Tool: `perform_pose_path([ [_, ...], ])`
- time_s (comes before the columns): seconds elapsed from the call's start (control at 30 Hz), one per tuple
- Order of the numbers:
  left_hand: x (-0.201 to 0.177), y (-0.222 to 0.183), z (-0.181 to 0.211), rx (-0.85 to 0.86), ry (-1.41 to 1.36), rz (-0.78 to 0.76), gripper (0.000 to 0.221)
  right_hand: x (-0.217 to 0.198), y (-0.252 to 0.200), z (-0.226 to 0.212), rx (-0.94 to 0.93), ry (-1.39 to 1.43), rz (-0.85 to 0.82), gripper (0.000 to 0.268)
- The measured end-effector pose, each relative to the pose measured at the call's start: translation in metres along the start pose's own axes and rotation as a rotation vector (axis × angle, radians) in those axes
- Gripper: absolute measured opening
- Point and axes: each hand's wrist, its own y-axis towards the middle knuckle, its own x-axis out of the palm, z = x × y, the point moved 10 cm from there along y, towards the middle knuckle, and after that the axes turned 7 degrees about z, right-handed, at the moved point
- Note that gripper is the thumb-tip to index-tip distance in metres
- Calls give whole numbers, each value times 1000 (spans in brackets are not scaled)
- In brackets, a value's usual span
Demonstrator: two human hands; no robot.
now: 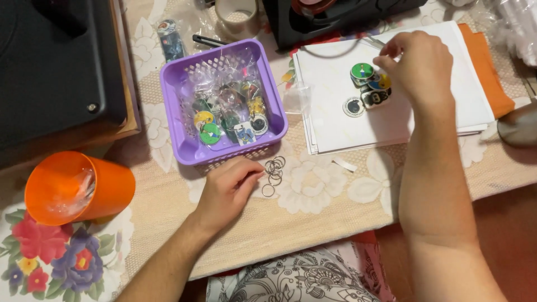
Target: Assembling keychains by attaching metal rings to charms and then placing each finished keychain into a small plastic bag.
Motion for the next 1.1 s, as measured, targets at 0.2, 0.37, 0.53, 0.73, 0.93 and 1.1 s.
perform_pose_path([
  [0.2,-5,-5,-33,-382,-144,29,18,15,-7,-7,147,97,-207,38],
  [0.37,-3,-20,-60,-643,-413,92,18,22,-14,-10,257,146,-283,39],
  [0.53,11,-39,-77,-874,-829,144,13,9,-13,-10,272,262,-106,40],
  [0.73,13,-36,-60,-883,-796,62,13,14,-15,-8,298,218,-114,35],
  [0.93,14,-43,-65,-979,-896,126,11,-11,-8,-26,50,539,240,26],
  [1.1,7,-27,-49,-731,-982,121,15,-40,-66,-125,-74,1144,228,13],
])
